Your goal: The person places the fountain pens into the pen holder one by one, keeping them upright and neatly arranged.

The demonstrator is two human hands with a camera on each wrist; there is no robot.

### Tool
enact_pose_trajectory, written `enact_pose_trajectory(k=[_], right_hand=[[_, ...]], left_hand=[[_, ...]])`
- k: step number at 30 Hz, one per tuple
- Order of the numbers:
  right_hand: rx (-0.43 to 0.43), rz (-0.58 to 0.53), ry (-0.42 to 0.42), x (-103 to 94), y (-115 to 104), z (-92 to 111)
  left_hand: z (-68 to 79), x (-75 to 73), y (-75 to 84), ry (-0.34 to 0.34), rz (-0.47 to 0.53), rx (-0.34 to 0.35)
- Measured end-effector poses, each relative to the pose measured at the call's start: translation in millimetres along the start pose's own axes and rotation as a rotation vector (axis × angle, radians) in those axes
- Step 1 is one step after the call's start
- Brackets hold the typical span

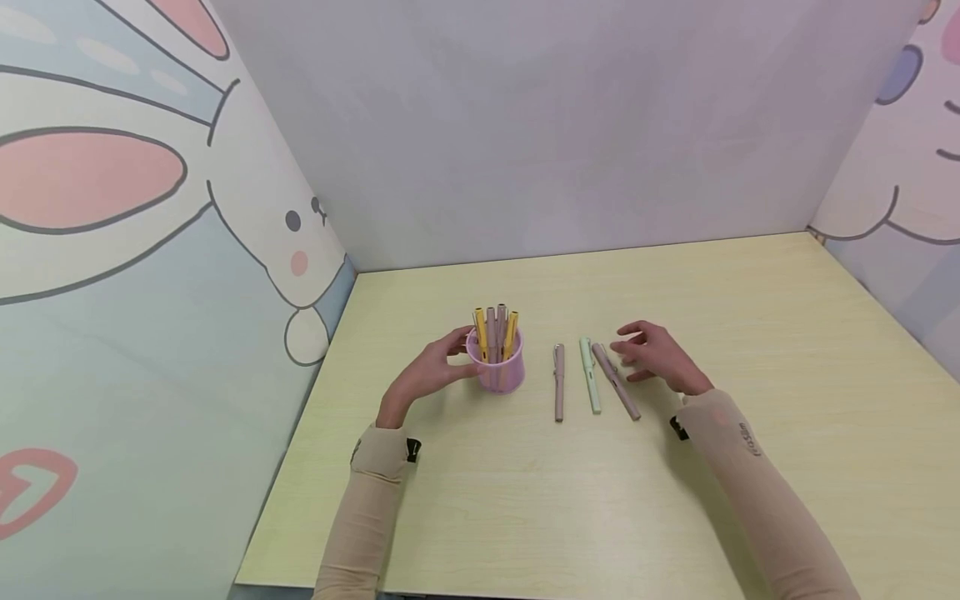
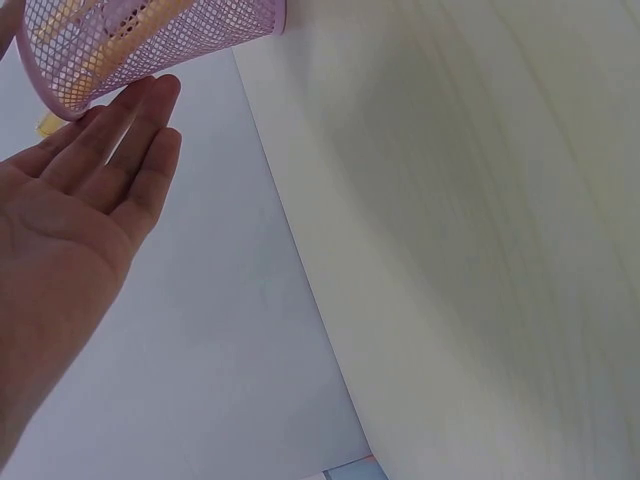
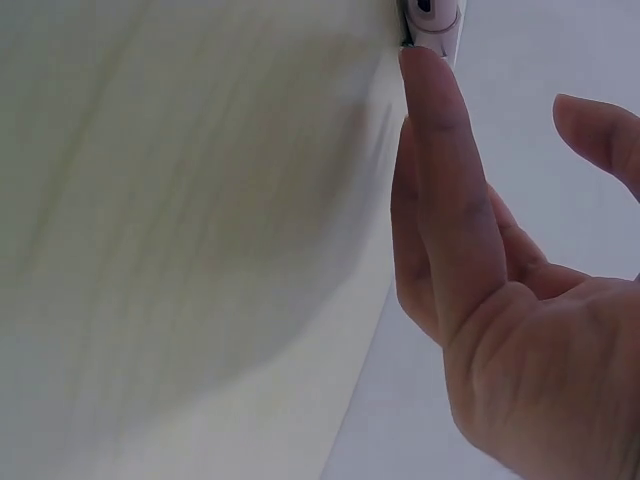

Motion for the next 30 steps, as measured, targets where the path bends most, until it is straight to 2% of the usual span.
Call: enact_pose_trajectory(k=[18, 30], right_hand=[[0.045, 0.019, -0.025, 7.9, 1.3, -5.1], [0.097, 0.095, -0.047, 14.7, 2.7, -12.7]], left_hand=[[-1.6, 0.8, -1.4, -0.004, -0.006, -0.009], [-0.8, 0.6, -0.3, -0.003, -0.012, 0.000]])
Point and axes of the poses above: each hand's wrist, its own z-axis away from the middle knuckle, its own x-axis out of the palm, y = z × x, the point moved 7 cm from there along -z, towards the middle knuckle, and after that the axes turned 5 degrees about x, right-handed, at the moved point
